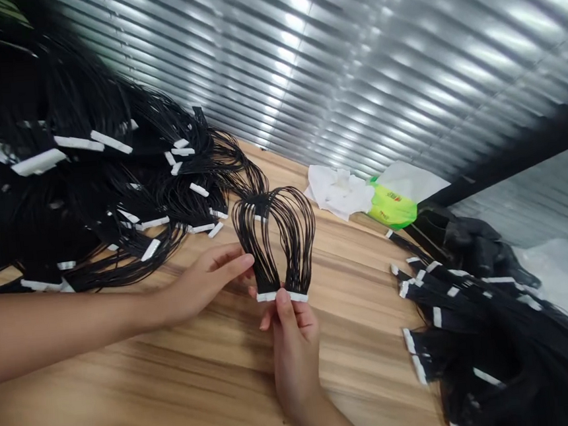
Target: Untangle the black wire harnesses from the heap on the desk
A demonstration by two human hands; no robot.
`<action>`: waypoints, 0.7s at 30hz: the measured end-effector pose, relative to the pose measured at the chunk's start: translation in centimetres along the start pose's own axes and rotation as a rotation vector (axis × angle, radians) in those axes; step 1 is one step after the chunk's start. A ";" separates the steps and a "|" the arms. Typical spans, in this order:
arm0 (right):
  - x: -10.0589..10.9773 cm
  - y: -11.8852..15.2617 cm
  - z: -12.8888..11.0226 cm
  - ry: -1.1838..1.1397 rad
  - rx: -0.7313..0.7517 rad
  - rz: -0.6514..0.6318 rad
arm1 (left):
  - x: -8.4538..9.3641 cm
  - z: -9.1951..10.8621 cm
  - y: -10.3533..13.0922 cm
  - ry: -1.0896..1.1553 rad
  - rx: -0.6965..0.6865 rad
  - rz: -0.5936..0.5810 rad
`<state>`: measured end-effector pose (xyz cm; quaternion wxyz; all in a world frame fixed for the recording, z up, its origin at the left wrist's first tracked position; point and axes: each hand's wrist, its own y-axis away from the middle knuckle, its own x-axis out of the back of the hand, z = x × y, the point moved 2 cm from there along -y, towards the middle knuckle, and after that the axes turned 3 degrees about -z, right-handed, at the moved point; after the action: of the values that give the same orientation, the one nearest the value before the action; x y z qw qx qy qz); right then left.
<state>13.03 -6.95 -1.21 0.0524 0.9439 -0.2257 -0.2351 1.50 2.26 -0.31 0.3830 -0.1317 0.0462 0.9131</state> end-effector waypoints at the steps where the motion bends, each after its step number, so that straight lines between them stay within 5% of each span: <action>1: 0.0 0.1 0.0 0.001 -0.006 -0.006 | 0.1 0.0 0.0 -0.026 0.015 0.015; 21: 0.3 0.2 -0.4 0.002 -0.027 0.042 | -0.1 1.2 0.4 -0.063 0.011 0.022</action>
<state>13.36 -7.30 -0.91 0.0704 0.9384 -0.2424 -0.2361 0.99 2.17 0.89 0.3748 -0.1002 0.0405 0.9208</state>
